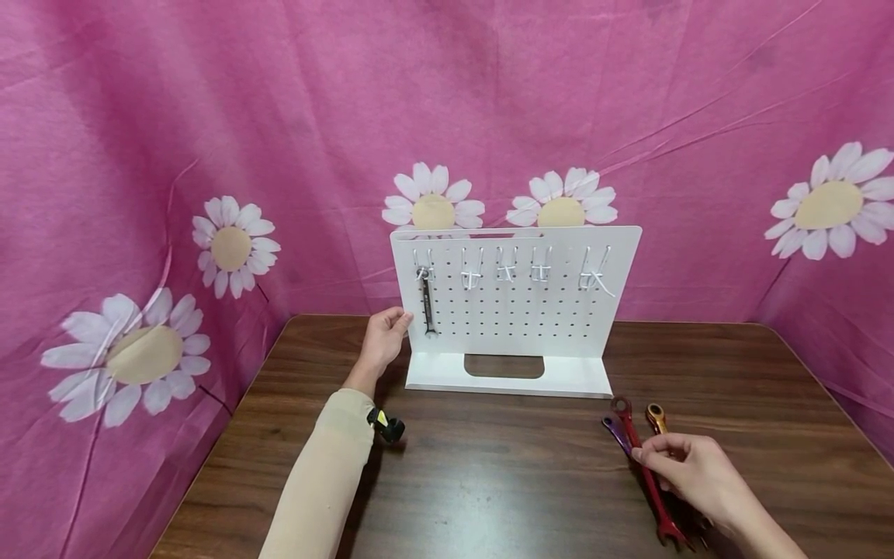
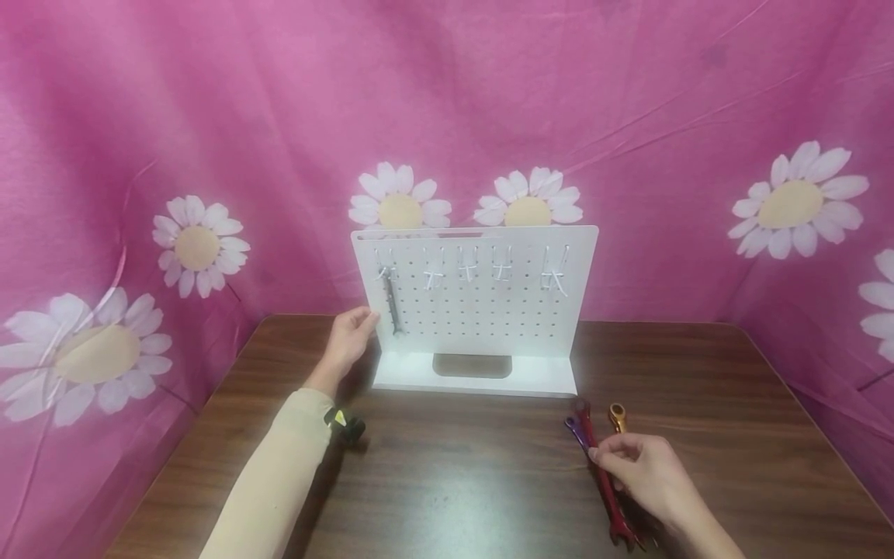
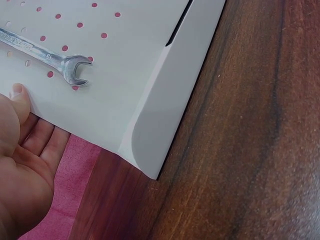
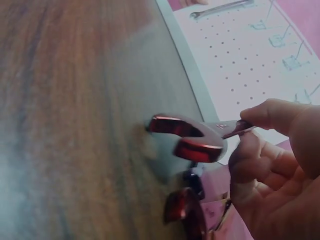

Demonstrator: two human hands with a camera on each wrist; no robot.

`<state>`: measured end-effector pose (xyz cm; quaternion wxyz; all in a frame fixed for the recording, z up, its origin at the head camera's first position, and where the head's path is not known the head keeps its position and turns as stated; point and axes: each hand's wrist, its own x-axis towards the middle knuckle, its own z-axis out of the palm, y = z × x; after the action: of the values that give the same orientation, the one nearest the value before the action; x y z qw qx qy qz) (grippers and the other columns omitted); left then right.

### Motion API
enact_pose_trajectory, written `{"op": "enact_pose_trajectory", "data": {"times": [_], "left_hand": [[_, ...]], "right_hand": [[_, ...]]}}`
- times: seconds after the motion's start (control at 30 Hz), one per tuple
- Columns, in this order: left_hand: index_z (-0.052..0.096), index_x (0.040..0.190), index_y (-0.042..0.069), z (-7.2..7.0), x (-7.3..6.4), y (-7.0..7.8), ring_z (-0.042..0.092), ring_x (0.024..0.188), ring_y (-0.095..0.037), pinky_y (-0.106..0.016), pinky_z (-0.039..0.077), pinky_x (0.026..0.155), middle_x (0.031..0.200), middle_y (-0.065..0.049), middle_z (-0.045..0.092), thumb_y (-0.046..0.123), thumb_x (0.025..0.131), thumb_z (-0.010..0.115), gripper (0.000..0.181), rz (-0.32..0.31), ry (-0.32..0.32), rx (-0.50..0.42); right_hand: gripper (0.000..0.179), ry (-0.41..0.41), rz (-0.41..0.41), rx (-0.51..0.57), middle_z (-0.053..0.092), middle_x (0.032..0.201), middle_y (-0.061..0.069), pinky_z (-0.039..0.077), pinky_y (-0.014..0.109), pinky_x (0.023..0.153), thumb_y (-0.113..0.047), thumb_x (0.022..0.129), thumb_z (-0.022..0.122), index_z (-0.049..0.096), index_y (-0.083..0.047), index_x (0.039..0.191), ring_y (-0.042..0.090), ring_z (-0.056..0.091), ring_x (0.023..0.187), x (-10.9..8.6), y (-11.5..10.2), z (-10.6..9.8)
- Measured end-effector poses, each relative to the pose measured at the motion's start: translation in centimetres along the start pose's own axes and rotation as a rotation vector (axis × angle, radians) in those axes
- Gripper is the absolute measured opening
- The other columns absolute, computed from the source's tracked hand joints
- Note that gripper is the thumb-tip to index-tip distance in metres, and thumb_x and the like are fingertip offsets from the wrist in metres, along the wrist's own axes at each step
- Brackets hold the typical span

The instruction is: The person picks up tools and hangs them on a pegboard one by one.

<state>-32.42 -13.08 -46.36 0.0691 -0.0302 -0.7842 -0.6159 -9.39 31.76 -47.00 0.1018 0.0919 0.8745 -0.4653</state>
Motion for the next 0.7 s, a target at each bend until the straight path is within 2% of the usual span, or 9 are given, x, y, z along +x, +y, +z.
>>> {"op": "enact_pose_trajectory", "data": {"times": [0.13, 0.23, 0.5, 0.7], "left_hand": [[0.074, 0.102, -0.007, 0.0, -0.1, 0.0, 0.062, 0.082, -0.009, -0.044, 0.063, 0.094, 0.079, -0.003, 0.072, 0.010, 0.109, 0.065, 0.020, 0.012, 0.006, 0.025], [0.074, 0.103, -0.007, 0.0, -0.1, 0.0, 0.063, 0.083, -0.010, -0.042, 0.063, 0.093, 0.080, -0.005, 0.072, 0.011, 0.109, 0.065, 0.021, 0.014, 0.006, 0.034], [0.073, 0.103, -0.008, 0.0, -0.1, 0.0, 0.064, 0.084, -0.016, -0.057, 0.062, 0.101, 0.078, -0.002, 0.069, 0.010, 0.109, 0.065, 0.020, -0.001, 0.001, 0.026], [0.072, 0.102, -0.008, -0.1, -0.1, 0.0, 0.064, 0.087, -0.031, -0.060, 0.061, 0.098, 0.075, -0.003, 0.068, 0.010, 0.109, 0.064, 0.021, 0.005, 0.000, 0.022]], "right_hand": [[0.026, -0.006, -0.012, -0.036, 0.066, 0.075, -0.002, 0.052, 0.028, 0.053, -0.024, 0.104, 0.074, 0.075, 0.001, 0.111, 0.010, 0.058, 0.061, -0.1, -0.3, -0.3], [0.029, -0.004, -0.026, -0.061, 0.069, 0.079, -0.002, 0.055, 0.028, 0.056, -0.027, 0.104, 0.075, 0.075, 0.001, 0.112, 0.010, 0.063, 0.066, -0.1, -0.5, -0.4], [0.031, -0.017, -0.053, -0.035, 0.077, 0.088, 0.003, 0.062, 0.028, 0.067, -0.026, 0.106, 0.071, 0.075, 0.003, 0.117, 0.013, 0.074, 0.075, 0.1, -1.0, -0.5], [0.028, -0.008, -0.125, 0.047, 0.079, 0.091, 0.006, 0.067, 0.031, 0.069, -0.019, 0.107, 0.071, 0.072, 0.008, 0.114, 0.013, 0.076, 0.075, 0.3, -1.4, 0.1]]}}
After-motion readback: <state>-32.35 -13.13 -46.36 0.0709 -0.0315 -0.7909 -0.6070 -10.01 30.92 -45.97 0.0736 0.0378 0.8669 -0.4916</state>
